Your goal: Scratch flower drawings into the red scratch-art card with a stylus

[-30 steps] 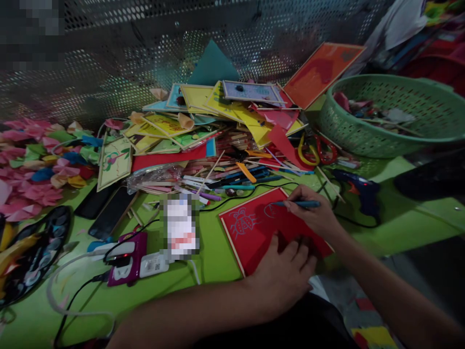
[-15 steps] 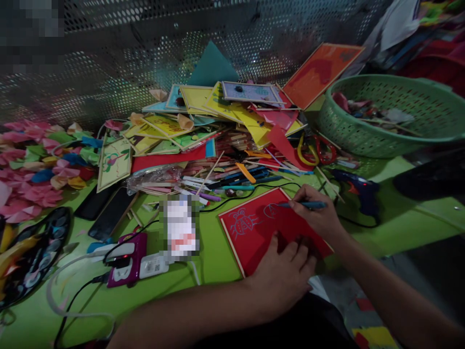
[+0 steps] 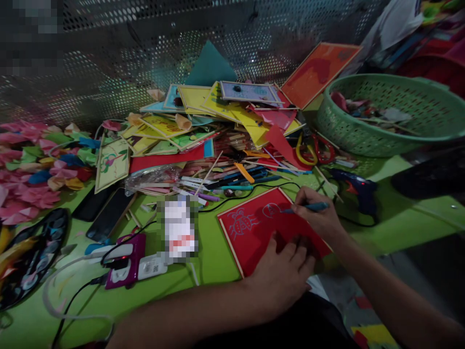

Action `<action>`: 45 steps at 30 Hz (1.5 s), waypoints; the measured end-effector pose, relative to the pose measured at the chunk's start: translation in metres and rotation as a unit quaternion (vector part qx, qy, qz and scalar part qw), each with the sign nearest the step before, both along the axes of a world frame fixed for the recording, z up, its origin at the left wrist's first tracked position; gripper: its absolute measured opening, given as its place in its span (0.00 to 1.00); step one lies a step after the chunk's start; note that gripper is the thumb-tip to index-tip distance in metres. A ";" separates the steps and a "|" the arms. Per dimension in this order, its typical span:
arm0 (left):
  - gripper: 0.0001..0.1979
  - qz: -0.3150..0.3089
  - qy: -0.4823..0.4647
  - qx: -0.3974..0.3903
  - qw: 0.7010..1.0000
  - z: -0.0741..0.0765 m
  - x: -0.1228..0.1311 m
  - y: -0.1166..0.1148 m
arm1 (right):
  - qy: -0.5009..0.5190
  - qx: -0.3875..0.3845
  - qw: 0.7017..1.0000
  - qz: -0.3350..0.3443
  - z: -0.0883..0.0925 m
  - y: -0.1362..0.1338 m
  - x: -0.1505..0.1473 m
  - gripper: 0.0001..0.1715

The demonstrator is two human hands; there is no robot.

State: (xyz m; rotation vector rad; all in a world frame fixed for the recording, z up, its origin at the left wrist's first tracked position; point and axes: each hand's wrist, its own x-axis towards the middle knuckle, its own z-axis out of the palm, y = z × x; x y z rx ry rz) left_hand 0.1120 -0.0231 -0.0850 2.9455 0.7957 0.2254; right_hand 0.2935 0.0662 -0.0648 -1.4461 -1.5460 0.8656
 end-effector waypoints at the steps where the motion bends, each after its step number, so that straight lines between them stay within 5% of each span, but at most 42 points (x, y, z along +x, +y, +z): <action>1: 0.26 0.000 0.000 0.000 1.000 0.000 0.000 0.000 | 0.003 -0.002 1.000 0.004 0.000 0.000 0.000 0.09; 17: 0.25 0.004 -0.010 0.009 1.000 0.001 -0.001 0.001 | 0.119 -0.023 0.993 -0.005 -0.007 0.000 0.006 0.08; 27: 0.25 0.008 -0.016 0.010 1.000 -0.001 0.002 0.000 | 0.074 -0.036 0.994 0.077 0.000 0.005 -0.002 0.07; 45: 0.25 0.011 -0.017 0.015 1.000 -0.005 0.003 -0.002 | 0.029 -0.056 0.996 0.069 -0.008 0.006 -0.002 0.07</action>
